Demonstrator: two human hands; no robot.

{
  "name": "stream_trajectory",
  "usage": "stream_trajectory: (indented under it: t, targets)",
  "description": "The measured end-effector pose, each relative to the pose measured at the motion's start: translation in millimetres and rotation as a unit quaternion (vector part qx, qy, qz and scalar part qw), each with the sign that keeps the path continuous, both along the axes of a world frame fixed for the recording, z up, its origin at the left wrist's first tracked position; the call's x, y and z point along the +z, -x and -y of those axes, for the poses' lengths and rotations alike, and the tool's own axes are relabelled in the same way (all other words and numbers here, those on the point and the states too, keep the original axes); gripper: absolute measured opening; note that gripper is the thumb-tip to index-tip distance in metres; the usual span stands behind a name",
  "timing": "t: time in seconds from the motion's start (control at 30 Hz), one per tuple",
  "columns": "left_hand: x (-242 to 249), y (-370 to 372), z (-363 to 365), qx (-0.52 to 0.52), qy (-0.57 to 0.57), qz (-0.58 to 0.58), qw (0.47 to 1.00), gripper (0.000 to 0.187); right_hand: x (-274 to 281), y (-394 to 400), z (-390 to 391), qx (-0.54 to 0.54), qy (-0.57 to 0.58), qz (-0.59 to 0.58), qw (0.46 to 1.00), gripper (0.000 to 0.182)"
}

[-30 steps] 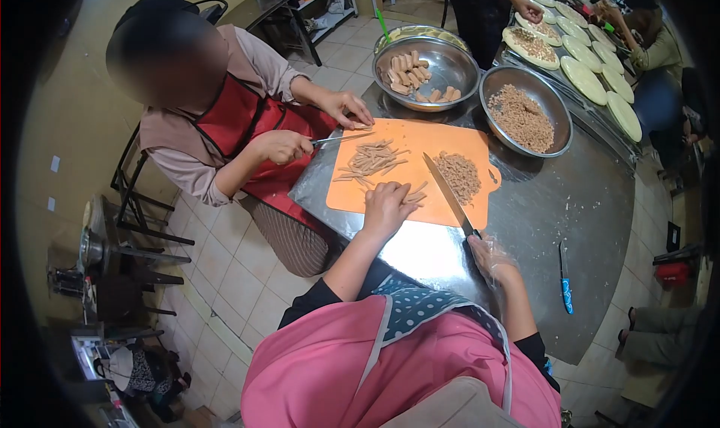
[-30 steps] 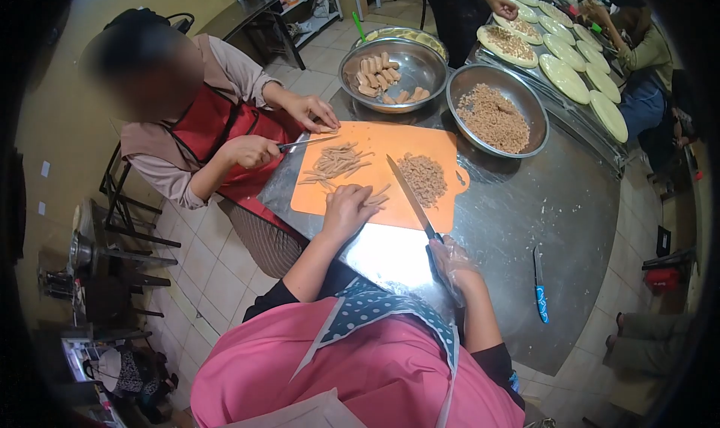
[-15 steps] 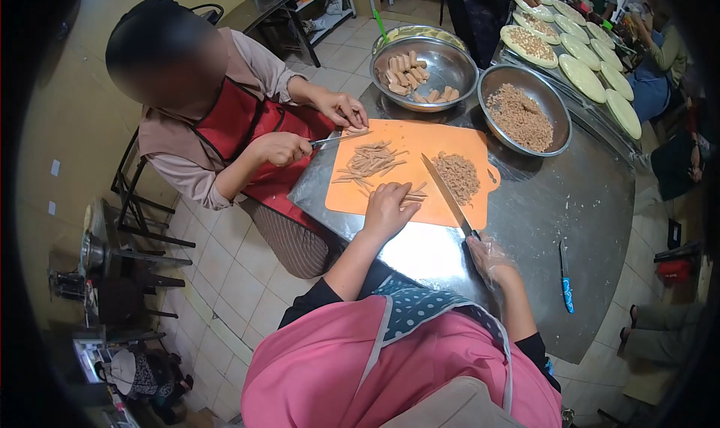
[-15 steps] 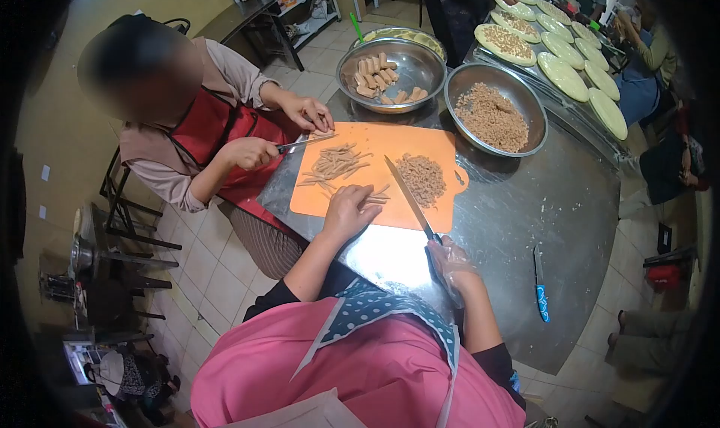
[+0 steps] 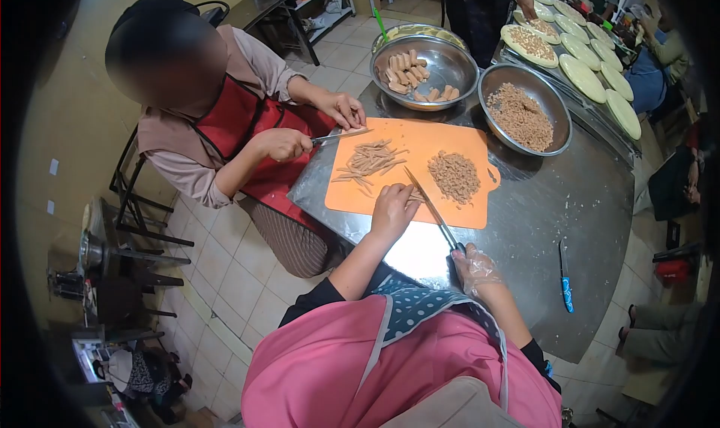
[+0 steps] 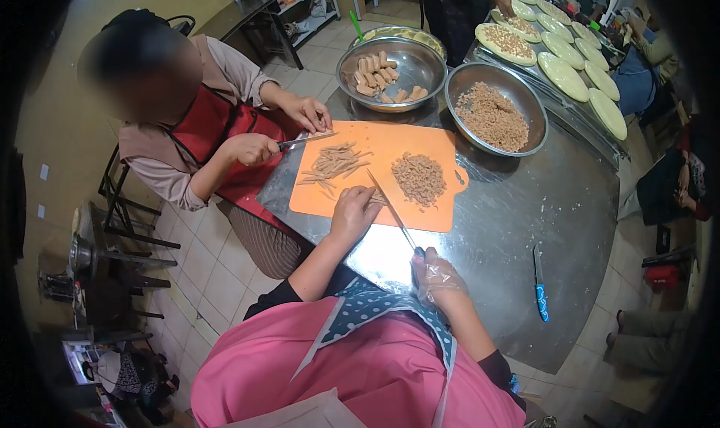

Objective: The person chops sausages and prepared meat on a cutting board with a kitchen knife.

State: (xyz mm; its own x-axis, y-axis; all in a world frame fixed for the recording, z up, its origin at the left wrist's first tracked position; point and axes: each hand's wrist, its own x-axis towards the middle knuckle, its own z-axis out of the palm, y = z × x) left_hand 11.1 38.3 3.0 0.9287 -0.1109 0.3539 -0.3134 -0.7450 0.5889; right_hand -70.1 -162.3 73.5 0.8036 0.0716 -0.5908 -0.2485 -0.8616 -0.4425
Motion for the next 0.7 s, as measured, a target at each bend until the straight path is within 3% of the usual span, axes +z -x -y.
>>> stream_trajectory:
  t: [0.33,0.4,0.7]
  targets:
    - [2,-6,19,-0.001,0.012,0.006,1.0,0.029,3,-11,3,-0.07,-0.013,0.0,0.997,0.054]
    - [8,0,16,0.024,-0.051,0.034,0.998,0.029,1,-11,2,-0.06,0.002,0.0,0.998,0.05]
    - [6,4,9,0.011,-0.029,0.046,0.998,0.027,-3,-15,-4,-0.054,-0.001,-0.015,0.998,0.048]
